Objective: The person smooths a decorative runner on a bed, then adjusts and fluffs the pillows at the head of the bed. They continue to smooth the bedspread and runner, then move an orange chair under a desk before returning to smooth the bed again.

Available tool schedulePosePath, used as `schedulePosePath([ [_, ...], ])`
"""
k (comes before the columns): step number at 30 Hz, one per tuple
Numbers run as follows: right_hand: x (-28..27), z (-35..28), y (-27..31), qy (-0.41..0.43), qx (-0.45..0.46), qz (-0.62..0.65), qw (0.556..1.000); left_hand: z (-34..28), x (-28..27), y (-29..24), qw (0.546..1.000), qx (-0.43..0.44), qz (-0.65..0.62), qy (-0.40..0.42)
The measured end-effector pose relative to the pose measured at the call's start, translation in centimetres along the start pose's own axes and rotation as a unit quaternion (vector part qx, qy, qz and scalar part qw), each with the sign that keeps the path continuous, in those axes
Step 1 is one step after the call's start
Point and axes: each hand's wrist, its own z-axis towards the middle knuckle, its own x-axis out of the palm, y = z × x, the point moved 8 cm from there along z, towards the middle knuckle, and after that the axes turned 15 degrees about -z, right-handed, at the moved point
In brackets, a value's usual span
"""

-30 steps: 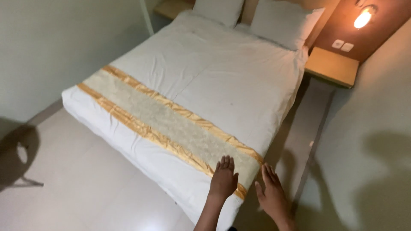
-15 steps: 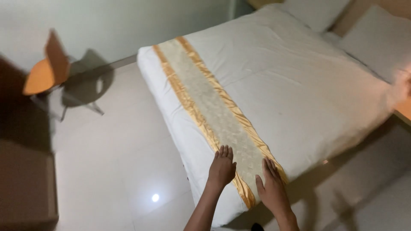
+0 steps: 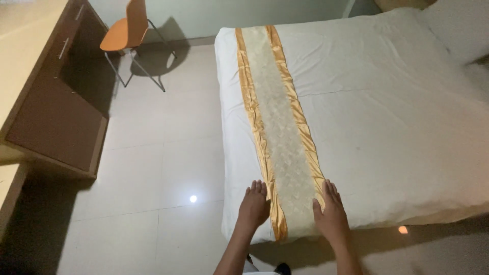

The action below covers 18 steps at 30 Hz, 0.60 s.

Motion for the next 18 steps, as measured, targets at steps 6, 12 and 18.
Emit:
schedulePosePath([
  [6,-0.7,-0.8,0.8,-0.028,-0.025,0.012,0.999,1.4,-2.1,0.3,0.999,0.006,-0.030,-0.042],
  [12,-0.1,-1.5,-0.4,-0.008,-0.003,-0.018,1.000,2.8,-0.6,-0.1,0.999,0.023,-0.037,-0.027],
  [18,-1.5,0.2,1.4,-0.075,-0.091,0.019,0.993,3.4,-1.0,0.2,0.999,0.004,-0.023,-0.023],
])
